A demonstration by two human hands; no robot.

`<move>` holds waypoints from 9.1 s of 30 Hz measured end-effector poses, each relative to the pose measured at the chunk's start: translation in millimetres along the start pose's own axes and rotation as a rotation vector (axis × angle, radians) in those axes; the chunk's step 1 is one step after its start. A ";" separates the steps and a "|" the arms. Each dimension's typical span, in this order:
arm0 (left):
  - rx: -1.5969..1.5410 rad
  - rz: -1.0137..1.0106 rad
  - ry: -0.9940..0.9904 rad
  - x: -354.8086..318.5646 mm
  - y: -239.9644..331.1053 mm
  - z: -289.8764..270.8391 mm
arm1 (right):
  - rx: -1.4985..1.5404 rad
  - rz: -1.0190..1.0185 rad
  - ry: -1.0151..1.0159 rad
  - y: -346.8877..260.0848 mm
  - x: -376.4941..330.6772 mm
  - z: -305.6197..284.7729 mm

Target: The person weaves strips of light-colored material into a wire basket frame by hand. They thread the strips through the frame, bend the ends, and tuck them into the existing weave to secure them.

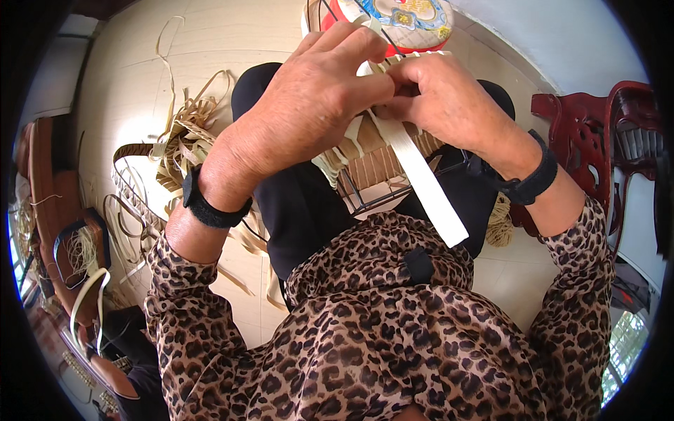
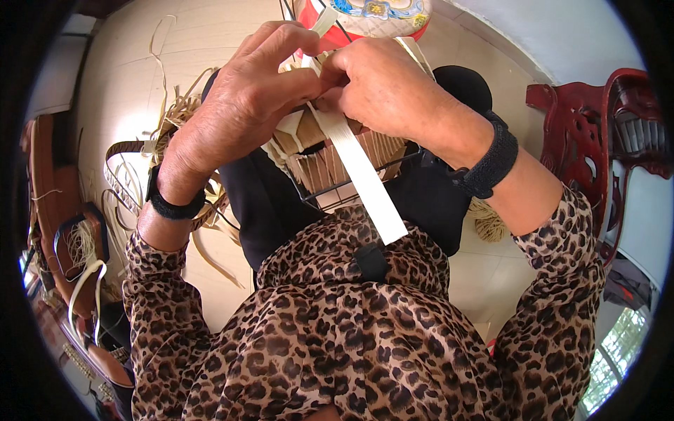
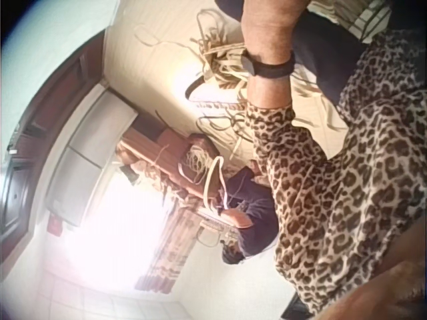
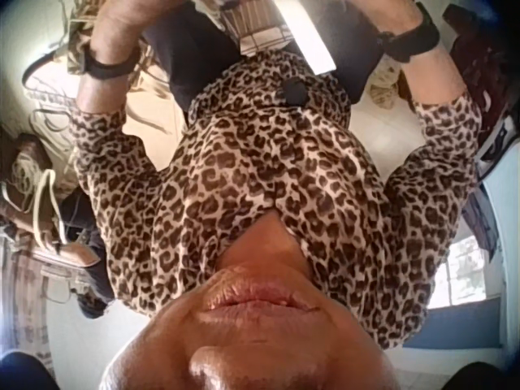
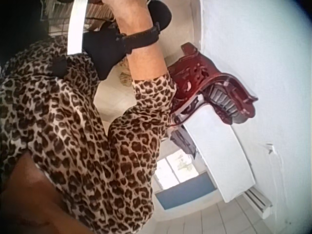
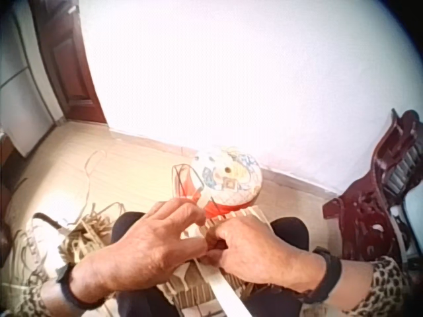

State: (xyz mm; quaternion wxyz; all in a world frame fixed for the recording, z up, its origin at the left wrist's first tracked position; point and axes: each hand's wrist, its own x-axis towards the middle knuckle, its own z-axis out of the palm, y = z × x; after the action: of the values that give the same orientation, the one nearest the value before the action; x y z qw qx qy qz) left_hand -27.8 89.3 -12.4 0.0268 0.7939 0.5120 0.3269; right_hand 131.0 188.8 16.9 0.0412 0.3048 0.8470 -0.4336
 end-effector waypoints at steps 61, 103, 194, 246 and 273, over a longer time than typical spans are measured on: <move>0.080 -0.256 0.479 -35.0 87.6 51.4 | -0.103 -0.428 0.769 35.1 -83.0 67.0; -0.010 -0.492 0.268 -25.1 27.6 40.9 | 0.748 -0.301 0.221 54.7 -160.1 34.6; 0.023 -0.094 0.252 -25.5 89.3 59.9 | 0.069 0.209 0.382 44.5 -177.6 -26.3; -0.427 -0.768 -0.074 -3.6 28.5 -22.2 | -0.087 -0.156 0.350 -12.3 -82.9 25.2; -0.004 -0.522 0.073 5.1 52.1 3.5 | -0.044 -0.113 0.388 -16.2 -75.8 29.7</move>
State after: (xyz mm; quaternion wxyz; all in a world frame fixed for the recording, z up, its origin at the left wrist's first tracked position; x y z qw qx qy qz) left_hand 16.8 69.8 6.9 0.0932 0.6226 0.6995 0.3382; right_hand 177.8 122.7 35.3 -0.1403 0.3333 0.8642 -0.3497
